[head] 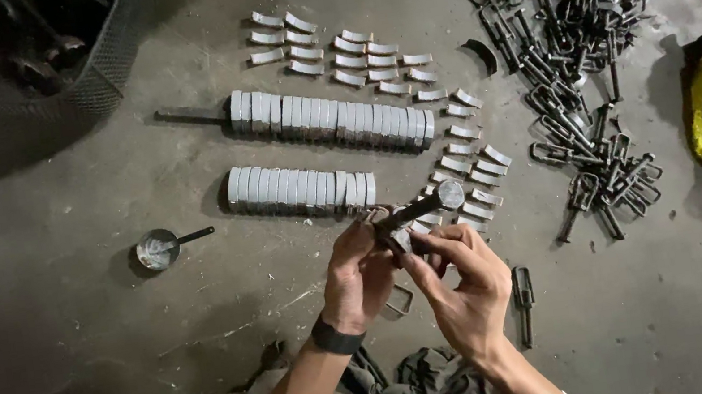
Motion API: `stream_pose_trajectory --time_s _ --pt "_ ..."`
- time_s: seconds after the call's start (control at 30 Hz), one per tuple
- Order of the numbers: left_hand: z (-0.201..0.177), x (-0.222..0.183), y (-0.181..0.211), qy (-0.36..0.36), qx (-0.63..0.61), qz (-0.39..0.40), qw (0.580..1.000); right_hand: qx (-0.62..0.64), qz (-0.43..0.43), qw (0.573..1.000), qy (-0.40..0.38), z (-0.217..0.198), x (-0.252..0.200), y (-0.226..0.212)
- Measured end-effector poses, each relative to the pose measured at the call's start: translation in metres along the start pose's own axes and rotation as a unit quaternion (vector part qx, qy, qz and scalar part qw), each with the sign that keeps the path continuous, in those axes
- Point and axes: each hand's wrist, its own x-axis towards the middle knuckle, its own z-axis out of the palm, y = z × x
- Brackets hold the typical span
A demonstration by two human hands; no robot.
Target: Assembling bearing shells into engine caps and organizing them.
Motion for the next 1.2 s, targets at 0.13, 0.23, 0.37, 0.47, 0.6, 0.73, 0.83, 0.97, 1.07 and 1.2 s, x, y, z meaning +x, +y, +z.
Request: stream_pose_trajectory --time_s 0.13,0.23,0.37,0.47,0.6,0.73,0.83,0.97,1.07,1.2 --pt "-0.006 -0.001 -0.005 0.013 -0.022 -0.025 0.999 -0.053 -0.015 0.998 -0.017 -0.001 0.007 -0.003" --pt "0.001 0.001 -0.003 0.029 -0.024 -0.034 0.999 -0.056 -0.018 0.998 -0.036 -0.002 0.009 -0.002" --pt "0.006 0.004 0.000 -0.022 -0.056 -0.036 0.998 0.003 -0.066 0.996 -0.066 -0.016 0.023 0.002" --pt "-0.003 0.004 -0.002 -0.045 -0.065 -0.060 0.995 0.258 -0.001 0.957 -0.136 -0.024 0.056 -0.038" --pt "-0.011 0.005 -0.011 -0.038 -0.077 -0.090 0.992 0.120 -0.029 0.982 -0.146 -0.022 0.047 -0.010" --pt "0.001 0.004 -0.007 -0.005 -0.080 -0.078 0.994 0.240 -0.035 0.968 -0.058 -0.009 0.040 -0.012" --pt "0.005 0.005 -0.005 -0.001 -0.076 -0.089 0.993 0.174 -0.029 0.981 -0.075 -0.013 0.042 -0.017" --pt "0.004 0.004 -0.008 -0.002 -0.060 -0.077 0.995 0.252 -0.002 0.968 -0.011 -0.010 0.033 -0.004" --pt "0.006 0.005 -0.007 0.031 -0.029 -0.051 0.998 0.237 -0.022 0.969 -0.071 -0.020 0.044 -0.012" --pt "0.006 0.003 -0.004 0.024 0.001 -0.022 0.999 0.264 0.024 0.963 -0.040 -0.026 0.025 0.027"
